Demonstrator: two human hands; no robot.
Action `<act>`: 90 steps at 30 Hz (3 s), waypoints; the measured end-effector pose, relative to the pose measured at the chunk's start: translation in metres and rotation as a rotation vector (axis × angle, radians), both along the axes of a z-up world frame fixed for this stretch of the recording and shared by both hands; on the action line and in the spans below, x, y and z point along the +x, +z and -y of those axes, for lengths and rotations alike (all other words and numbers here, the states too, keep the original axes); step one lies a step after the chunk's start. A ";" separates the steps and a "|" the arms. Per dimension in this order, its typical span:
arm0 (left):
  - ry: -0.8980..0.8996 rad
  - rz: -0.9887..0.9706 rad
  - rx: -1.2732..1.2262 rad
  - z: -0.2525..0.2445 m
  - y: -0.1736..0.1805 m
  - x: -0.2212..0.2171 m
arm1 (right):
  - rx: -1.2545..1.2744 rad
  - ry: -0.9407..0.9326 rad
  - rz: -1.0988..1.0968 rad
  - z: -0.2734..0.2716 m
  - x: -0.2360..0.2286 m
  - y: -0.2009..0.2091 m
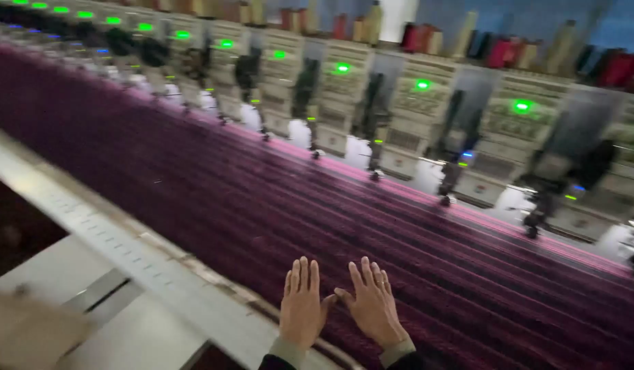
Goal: Operating a multi-head industrial embroidery machine by inspecting stitching and manually threading needles.
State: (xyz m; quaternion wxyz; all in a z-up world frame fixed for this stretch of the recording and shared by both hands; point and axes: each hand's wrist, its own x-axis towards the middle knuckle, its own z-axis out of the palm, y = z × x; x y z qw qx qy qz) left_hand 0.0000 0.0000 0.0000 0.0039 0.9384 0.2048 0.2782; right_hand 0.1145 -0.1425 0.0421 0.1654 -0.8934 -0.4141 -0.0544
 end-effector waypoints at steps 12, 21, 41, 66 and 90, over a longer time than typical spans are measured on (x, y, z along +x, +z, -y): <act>0.342 -0.047 0.115 -0.111 0.032 -0.233 | -0.106 0.283 -0.145 -0.156 -0.198 0.056; 0.582 0.080 0.127 -0.233 0.043 -0.432 | -0.046 0.494 -0.050 -0.313 -0.309 0.039; 0.897 -0.062 0.070 -0.567 0.005 -0.751 | -0.116 0.766 -0.132 -0.709 -0.617 0.054; 1.080 0.025 -0.201 -1.170 0.017 -1.028 | -0.138 0.830 -0.038 -1.348 -0.831 0.033; 0.970 -0.028 -0.032 -1.977 -0.004 -1.245 | -0.212 0.660 0.015 -2.143 -1.020 -0.012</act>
